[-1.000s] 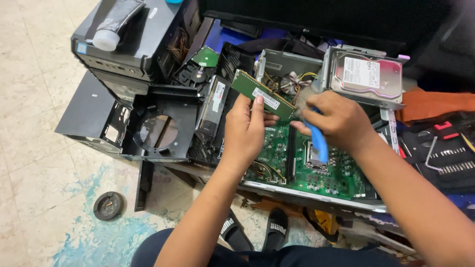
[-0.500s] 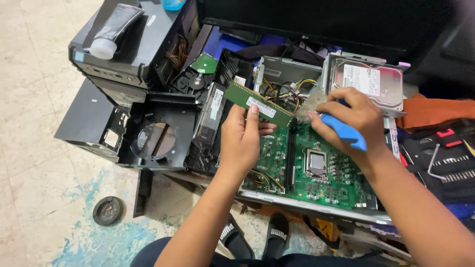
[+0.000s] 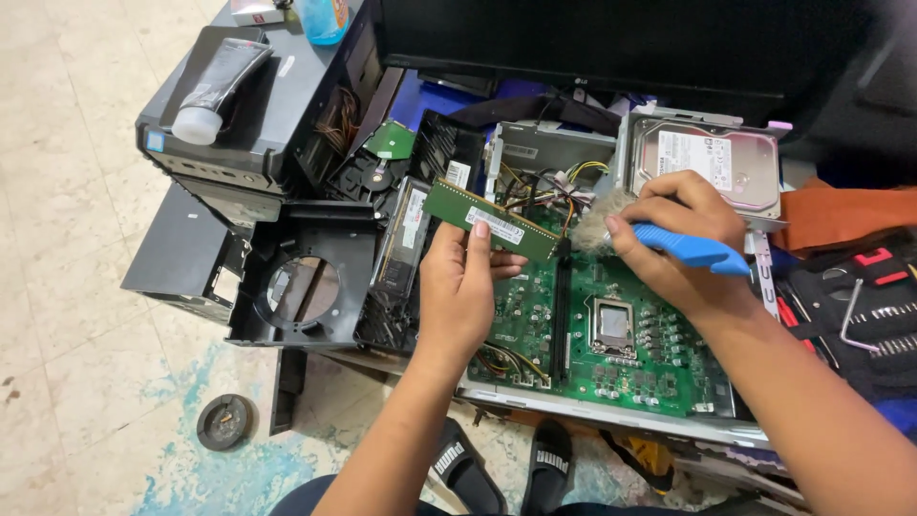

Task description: Cleaning a RAM stick and a computer motherboard using a brush and a plastic tool.

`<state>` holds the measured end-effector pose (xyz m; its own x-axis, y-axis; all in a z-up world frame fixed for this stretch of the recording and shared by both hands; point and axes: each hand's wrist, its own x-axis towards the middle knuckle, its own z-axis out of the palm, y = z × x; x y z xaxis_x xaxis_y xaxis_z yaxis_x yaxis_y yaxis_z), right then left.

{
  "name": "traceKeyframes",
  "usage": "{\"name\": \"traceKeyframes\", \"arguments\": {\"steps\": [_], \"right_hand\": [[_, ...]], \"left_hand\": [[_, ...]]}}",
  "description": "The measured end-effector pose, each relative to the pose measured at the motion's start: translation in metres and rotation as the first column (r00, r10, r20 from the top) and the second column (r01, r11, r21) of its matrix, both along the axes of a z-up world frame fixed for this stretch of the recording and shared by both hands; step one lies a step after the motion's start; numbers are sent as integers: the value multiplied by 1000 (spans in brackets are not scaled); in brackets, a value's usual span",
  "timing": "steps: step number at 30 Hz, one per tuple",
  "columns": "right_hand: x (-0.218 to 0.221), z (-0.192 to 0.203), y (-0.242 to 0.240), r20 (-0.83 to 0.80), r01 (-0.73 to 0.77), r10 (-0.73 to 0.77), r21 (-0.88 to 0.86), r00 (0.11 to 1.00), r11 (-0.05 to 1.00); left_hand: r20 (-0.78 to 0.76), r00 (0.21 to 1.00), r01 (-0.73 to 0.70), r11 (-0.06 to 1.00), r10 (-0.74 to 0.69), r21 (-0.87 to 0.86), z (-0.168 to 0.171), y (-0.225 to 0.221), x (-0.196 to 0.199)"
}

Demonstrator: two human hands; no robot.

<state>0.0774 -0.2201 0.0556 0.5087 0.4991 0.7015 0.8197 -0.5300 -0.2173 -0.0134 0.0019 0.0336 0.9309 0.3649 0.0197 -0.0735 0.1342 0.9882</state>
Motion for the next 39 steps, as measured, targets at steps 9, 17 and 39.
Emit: {"name": "traceKeyframes", "arguments": {"steps": [9,17,39], "right_hand": [[19,-14,-7,66,-73,82,-126,994,989],[-5,-5,21,154,-410,440,-190,885,892],[-5,-14,22,160,-424,466,-239,870,873]], "left_hand": [[-3,1000,14,1000,-14,-9,-11,0,4],[178,983,-18,995,35,-100,-28,-3,11],[176,984,-15,996,31,-93,-26,-2,8]]}}
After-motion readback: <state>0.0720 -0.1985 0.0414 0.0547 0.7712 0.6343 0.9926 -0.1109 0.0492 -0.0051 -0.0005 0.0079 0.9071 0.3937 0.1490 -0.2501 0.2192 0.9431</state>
